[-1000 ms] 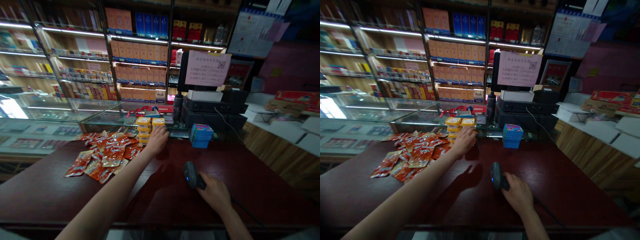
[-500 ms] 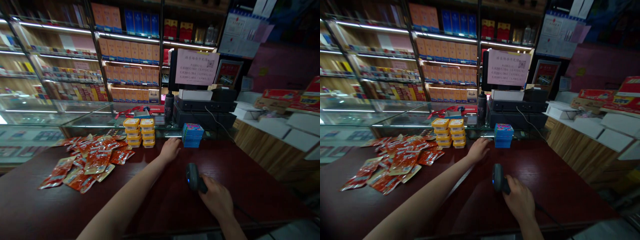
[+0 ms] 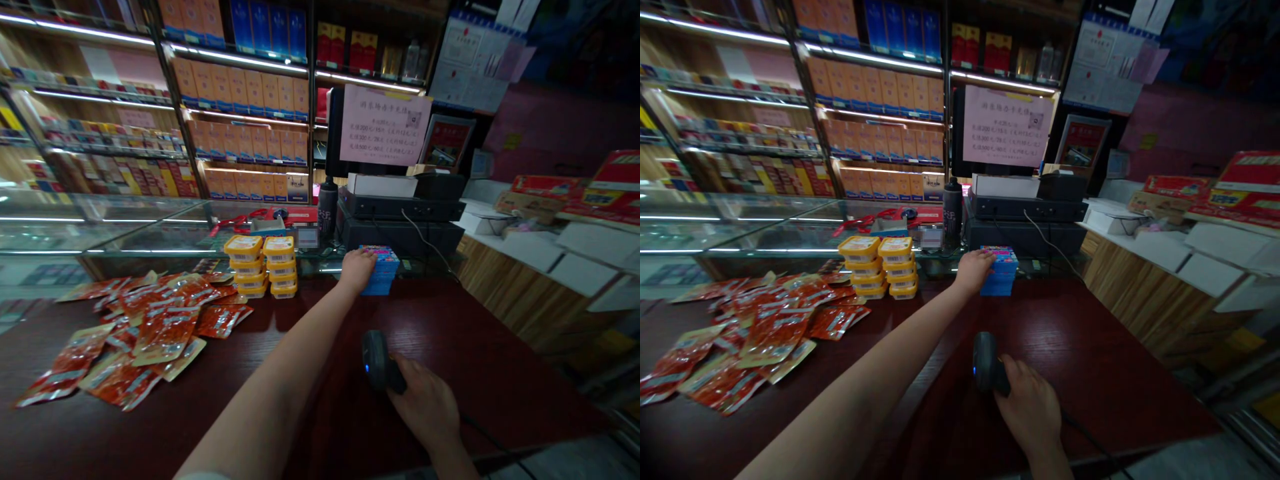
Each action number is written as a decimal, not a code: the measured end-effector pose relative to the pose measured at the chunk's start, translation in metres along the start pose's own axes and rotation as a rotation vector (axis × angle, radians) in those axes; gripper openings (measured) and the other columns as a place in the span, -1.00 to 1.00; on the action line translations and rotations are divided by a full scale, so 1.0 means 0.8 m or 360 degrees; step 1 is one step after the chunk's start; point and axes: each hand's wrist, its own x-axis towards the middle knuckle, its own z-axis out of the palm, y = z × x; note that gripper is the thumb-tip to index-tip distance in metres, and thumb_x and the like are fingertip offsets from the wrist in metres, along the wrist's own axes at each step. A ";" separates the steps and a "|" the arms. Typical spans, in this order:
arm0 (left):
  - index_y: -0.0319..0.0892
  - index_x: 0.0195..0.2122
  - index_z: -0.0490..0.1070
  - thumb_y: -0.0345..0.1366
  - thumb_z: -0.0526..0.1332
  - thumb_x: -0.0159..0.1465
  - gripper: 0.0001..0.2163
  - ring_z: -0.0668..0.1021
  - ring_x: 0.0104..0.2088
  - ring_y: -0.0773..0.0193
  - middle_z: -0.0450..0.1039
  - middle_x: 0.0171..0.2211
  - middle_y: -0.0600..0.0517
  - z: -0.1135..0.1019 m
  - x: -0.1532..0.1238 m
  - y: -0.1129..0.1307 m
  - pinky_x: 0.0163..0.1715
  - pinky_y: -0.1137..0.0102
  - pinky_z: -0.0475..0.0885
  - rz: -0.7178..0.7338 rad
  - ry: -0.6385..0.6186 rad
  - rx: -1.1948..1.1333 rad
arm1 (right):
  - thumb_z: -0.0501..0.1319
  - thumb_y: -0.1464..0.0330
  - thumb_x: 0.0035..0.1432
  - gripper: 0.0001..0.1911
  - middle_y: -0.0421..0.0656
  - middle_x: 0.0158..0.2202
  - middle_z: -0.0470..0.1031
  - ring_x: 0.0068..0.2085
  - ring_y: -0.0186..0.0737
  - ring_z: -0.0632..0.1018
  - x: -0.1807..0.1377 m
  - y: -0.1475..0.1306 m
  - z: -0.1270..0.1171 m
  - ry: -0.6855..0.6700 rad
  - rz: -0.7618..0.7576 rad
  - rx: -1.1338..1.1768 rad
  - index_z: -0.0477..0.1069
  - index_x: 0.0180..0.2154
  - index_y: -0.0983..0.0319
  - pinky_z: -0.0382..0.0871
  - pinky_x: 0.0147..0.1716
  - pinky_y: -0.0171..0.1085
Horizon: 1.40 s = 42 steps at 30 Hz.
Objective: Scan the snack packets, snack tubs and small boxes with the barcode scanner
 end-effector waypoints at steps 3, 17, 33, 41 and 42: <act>-0.27 -0.23 0.47 -0.39 0.05 0.31 -0.80 0.42 -0.07 0.07 0.50 -0.22 -0.15 -0.016 -0.003 0.002 -0.12 0.24 0.26 0.0102 0.0013 0.0144 | 0.14 0.39 0.13 -0.68 -0.16 -0.18 0.58 -0.20 -0.18 0.58 0.000 -0.001 -0.002 -0.0011 0.0022 -0.0020 0.37 -0.04 0.15 0.33 -0.21 -0.26; -0.17 -0.32 0.35 -0.35 0.23 0.14 -0.90 0.50 -0.36 0.27 0.42 -0.40 0.03 -0.021 -0.173 -0.031 -0.30 0.34 0.43 -0.1087 0.0482 -0.1229 | 0.13 0.36 0.10 -0.67 -0.15 -0.18 0.59 -0.27 -0.17 0.59 -0.007 0.007 0.003 0.0165 -0.0124 -0.0119 0.38 -0.06 0.16 0.37 -0.34 -0.27; -0.26 -0.27 0.44 -0.59 0.40 -0.10 -0.65 0.62 -0.27 0.20 0.57 -0.31 -0.03 0.006 -0.238 -0.028 -0.05 0.15 0.51 -0.1680 0.1237 -0.2963 | 0.24 0.16 0.02 -0.66 -0.10 -0.30 0.58 -0.30 -0.13 0.57 0.002 -0.069 -0.053 -0.0139 0.0188 0.1325 0.41 -0.19 0.22 0.42 -0.29 -0.23; -0.25 -0.22 0.44 -0.58 0.38 -0.05 -0.66 0.61 -0.19 0.18 0.56 -0.26 -0.03 0.005 -0.240 -0.030 0.02 0.12 0.47 -0.1636 0.1168 -0.2996 | 0.35 0.06 -0.16 -0.58 -0.43 -0.73 0.16 -0.71 -0.46 0.18 -0.003 -0.094 -0.056 -0.0371 0.0602 0.1811 0.28 -0.42 0.21 0.08 -0.70 -0.40; -0.25 -0.22 0.44 -0.58 0.37 -0.05 -0.65 0.60 -0.17 0.17 0.56 -0.25 -0.04 0.005 -0.239 -0.030 0.02 0.11 0.47 -0.1631 0.1172 -0.3000 | 0.34 0.04 -0.15 -0.57 -0.43 -0.73 0.16 -0.71 -0.46 0.18 -0.004 -0.095 -0.059 -0.0375 0.0610 0.1798 0.28 -0.42 0.21 0.07 -0.70 -0.39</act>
